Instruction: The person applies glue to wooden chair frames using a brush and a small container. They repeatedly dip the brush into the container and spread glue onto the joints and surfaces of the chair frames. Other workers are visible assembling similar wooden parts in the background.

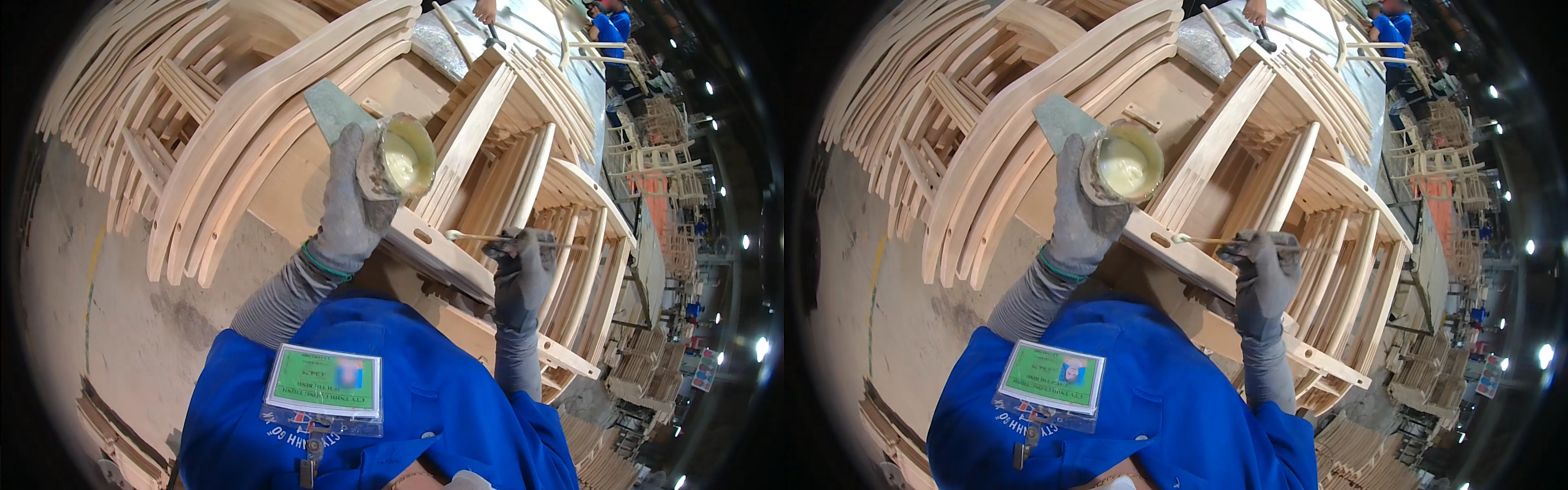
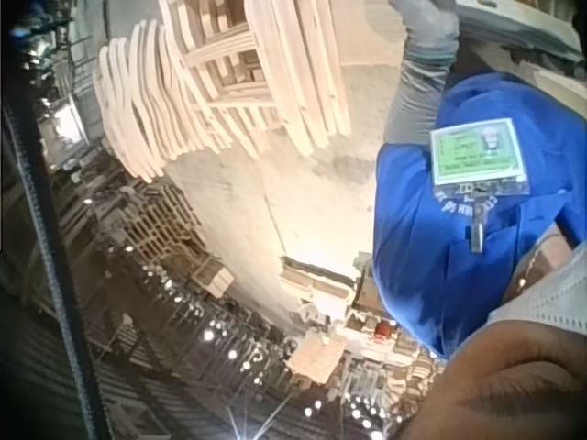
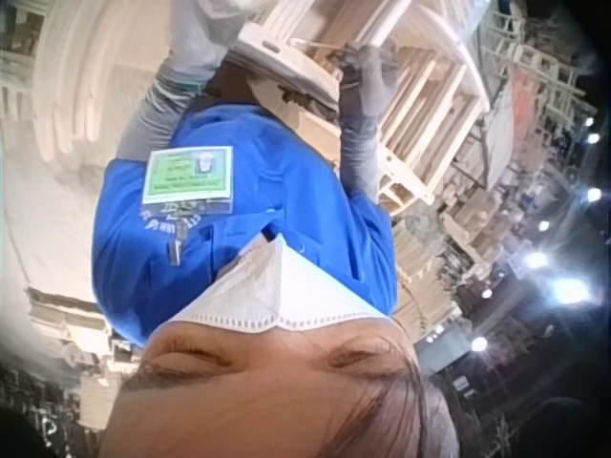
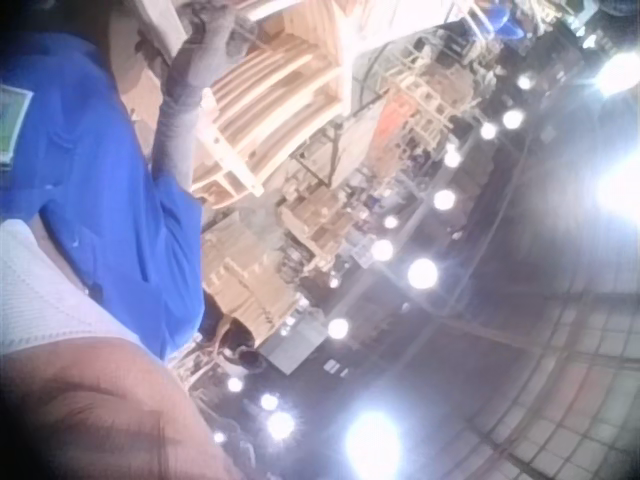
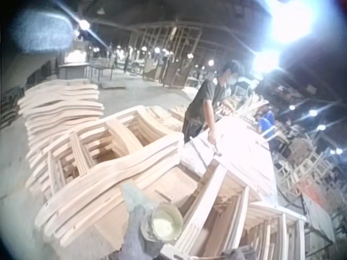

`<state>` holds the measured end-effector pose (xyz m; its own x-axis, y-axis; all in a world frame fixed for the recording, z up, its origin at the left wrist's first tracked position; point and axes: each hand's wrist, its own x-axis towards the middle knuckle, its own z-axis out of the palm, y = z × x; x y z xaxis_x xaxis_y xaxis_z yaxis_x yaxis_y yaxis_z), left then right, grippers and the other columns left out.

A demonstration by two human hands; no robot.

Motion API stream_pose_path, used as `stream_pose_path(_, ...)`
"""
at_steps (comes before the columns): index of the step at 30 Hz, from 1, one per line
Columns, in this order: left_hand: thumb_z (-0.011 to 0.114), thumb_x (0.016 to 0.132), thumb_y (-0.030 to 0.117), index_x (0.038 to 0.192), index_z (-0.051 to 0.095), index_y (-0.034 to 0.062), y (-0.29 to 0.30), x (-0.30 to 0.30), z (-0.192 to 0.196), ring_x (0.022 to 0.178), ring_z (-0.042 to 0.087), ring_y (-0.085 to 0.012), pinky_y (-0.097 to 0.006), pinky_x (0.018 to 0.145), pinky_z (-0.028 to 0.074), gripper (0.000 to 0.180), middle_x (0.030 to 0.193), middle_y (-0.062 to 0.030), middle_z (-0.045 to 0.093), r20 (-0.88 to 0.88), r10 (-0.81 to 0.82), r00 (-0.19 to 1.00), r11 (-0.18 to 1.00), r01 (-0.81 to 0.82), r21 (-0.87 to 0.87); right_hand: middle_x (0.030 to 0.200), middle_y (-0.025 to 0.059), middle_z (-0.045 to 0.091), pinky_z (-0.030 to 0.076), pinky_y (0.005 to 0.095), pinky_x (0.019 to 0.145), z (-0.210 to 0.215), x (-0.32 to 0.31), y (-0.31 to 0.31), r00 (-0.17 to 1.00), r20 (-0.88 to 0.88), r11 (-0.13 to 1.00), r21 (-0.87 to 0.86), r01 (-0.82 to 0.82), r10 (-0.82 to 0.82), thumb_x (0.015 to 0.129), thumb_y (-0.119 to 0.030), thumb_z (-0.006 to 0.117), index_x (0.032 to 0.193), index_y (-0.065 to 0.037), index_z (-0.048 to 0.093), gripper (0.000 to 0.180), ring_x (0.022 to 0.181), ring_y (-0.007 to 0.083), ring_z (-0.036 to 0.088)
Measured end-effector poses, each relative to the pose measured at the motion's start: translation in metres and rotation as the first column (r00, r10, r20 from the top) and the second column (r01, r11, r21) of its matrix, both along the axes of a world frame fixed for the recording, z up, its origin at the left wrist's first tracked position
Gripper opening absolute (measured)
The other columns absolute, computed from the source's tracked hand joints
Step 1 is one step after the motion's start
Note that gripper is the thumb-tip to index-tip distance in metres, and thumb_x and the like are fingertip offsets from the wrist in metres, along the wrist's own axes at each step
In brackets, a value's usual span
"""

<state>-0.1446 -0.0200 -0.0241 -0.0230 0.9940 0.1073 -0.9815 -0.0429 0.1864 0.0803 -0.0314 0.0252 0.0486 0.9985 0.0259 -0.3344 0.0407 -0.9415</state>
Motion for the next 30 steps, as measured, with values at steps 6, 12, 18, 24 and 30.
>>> stream_pose_path(6,0.048,0.092,0.022,0.14,0.017,0.0119,0.004,0.002,-0.02,0.122,0.042,-0.0223,-0.036,0.094,0.048,0.058,0.136,-0.0087,0.033,-0.107,0.178,0.978,0.922,-0.128,0.364,0.083,0.0165,0.063,0.057,0.0351,0.068,-0.012,-0.014,-0.01,0.971,0.237,0.997,0.071,0.02,-0.036,0.086,-0.002,0.058,0.092,0.003,0.054,0.01,0.073,0.023,0.065)
stream_pose_path(12,0.038,0.095,0.042,0.134,0.035,0.0106,0.002,-0.007,-0.003,0.113,0.052,-0.0203,-0.033,0.09,0.05,0.05,0.123,-0.009,0.049,-0.059,-0.08,0.995,0.997,0.079,-0.011,0.086,0.0156,0.064,0.056,0.0316,0.07,-0.013,-0.016,-0.011,0.959,0.283,0.992,0.128,-0.004,-0.033,0.085,0.001,0.059,0.092,0.003,0.055,0.009,0.076,0.0206,0.065)
stream_pose_path(18,0.033,0.095,0.048,0.128,0.043,0.0097,0.002,-0.002,0.007,0.107,0.056,-0.0194,-0.033,0.087,0.051,0.052,0.117,-0.0086,0.055,-0.177,-0.001,0.984,0.981,-0.033,-0.191,0.087,0.0119,0.063,0.051,0.0269,0.073,-0.003,-0.034,-0.009,0.794,0.603,0.947,0.206,-0.247,0.076,0.085,0.002,0.059,0.095,0.003,0.054,0.011,0.08,0.0157,0.062)
stream_pose_path(24,0.033,0.095,0.048,0.127,0.044,0.0082,0.003,-0.003,0.008,0.108,0.056,-0.0206,-0.034,0.088,0.05,0.053,0.116,-0.0095,0.055,-0.169,-0.019,0.986,0.977,-0.018,-0.214,0.08,0.0101,0.064,0.051,0.0229,0.054,0.024,-0.044,-0.012,0.563,0.822,0.931,0.136,-0.338,0.084,0.084,-0.003,0.063,0.092,0.002,0.057,0.012,0.066,0.0122,0.063)
stream_pose_path(30,0.033,0.095,0.047,0.126,0.046,0.0064,0.005,-0.001,0.008,0.107,0.056,-0.0212,-0.035,0.089,0.05,0.053,0.114,-0.0094,0.057,-0.095,-0.02,0.995,0.979,0.001,-0.202,0.079,0.0105,0.064,0.05,0.0253,0.052,0.016,-0.047,-0.005,0.581,0.814,0.901,0.256,-0.351,-0.005,0.084,-0.005,0.064,0.09,0.002,0.058,0.011,0.063,0.013,0.063)
